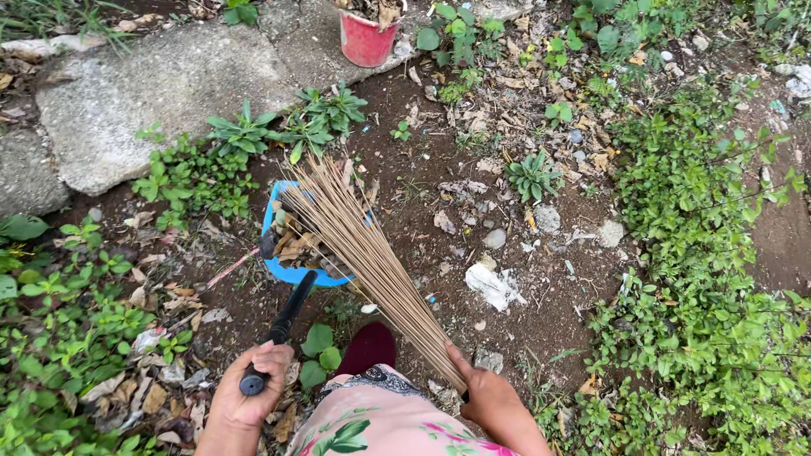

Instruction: The person sweeps dry leaves and debris on a dirt path using a traditional broom and a blue dustpan. They gather the debris into piles and sweep it into the dustpan, repeating the process to clear the area.

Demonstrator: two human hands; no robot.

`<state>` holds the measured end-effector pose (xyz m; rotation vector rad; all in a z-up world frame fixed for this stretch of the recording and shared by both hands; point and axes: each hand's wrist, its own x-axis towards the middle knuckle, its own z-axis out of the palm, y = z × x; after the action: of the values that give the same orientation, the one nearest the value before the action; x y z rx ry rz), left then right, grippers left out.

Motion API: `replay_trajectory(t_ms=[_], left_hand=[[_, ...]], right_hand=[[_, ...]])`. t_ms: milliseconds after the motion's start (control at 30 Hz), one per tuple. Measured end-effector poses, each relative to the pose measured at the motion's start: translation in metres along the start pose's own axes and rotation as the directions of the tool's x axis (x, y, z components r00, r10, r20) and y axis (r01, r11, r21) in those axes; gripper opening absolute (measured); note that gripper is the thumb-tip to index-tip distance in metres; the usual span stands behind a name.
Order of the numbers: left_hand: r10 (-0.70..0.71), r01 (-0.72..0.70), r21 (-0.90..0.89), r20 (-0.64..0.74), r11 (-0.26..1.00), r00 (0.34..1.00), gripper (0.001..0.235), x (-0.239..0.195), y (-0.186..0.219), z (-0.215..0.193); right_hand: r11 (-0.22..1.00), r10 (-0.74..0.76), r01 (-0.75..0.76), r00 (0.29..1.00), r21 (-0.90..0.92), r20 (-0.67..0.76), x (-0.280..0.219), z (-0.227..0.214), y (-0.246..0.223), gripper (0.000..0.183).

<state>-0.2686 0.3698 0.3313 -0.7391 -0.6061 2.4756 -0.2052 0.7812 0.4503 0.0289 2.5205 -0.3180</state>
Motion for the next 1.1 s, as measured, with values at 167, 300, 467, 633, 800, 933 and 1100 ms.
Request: replay_trajectory(t_ms=[167, 300, 467, 633, 800, 933, 1100], left_hand=[[-0.052, 0.053, 0.037, -0.027, 0.998, 0.998, 0.015, 0.079, -0.007, 0.04], [-0.056, 0.056, 0.011, -0.038, 0.998, 0.998, 0.014, 0.161, -0.003, 0.075], [-0.013, 0.014, 0.017, -0.083, 1.0, 0.996, 0.014, 0.268, -0.001, 0.137], [0.017, -0.017, -0.009, -0.076, 1.0, 0.997, 0.016, 0.333, -0.005, 0.23], [0.063, -0.066, 0.137, 0.025, 0.988, 0.998, 0.024, 0.375, -0.017, 0.312], [0.037, -0.05, 0.171, 0.077, 0.984, 0.996, 0.022, 0.415, -0.02, 0.373], [0.064, -0.104, 0.277, 0.153, 0.955, 0.986, 0.024, 0.496, -0.019, 0.448]], right_hand=[[0.999, 0.013, -0.013, 1.0, 0.04, 0.014, 0.057, -0.028, 0.035, 0.115], [0.997, 0.019, -0.021, 0.999, 0.068, 0.036, 0.141, -0.056, 0.073, 0.116], [0.998, 0.022, -0.03, 0.988, 0.05, 0.153, 0.254, -0.136, 0.107, 0.118], [0.994, 0.092, -0.103, 0.974, 0.042, 0.208, 0.324, -0.266, 0.102, 0.119], [0.995, 0.075, -0.084, 0.987, 0.06, 0.144, 0.35, -0.367, 0.077, 0.113], [0.992, 0.01, -0.01, 1.0, 0.123, -0.002, 0.385, -0.414, 0.071, 0.114], [0.993, -0.013, 0.023, 0.996, 0.115, -0.087, 0.468, -0.474, 0.079, 0.115]])
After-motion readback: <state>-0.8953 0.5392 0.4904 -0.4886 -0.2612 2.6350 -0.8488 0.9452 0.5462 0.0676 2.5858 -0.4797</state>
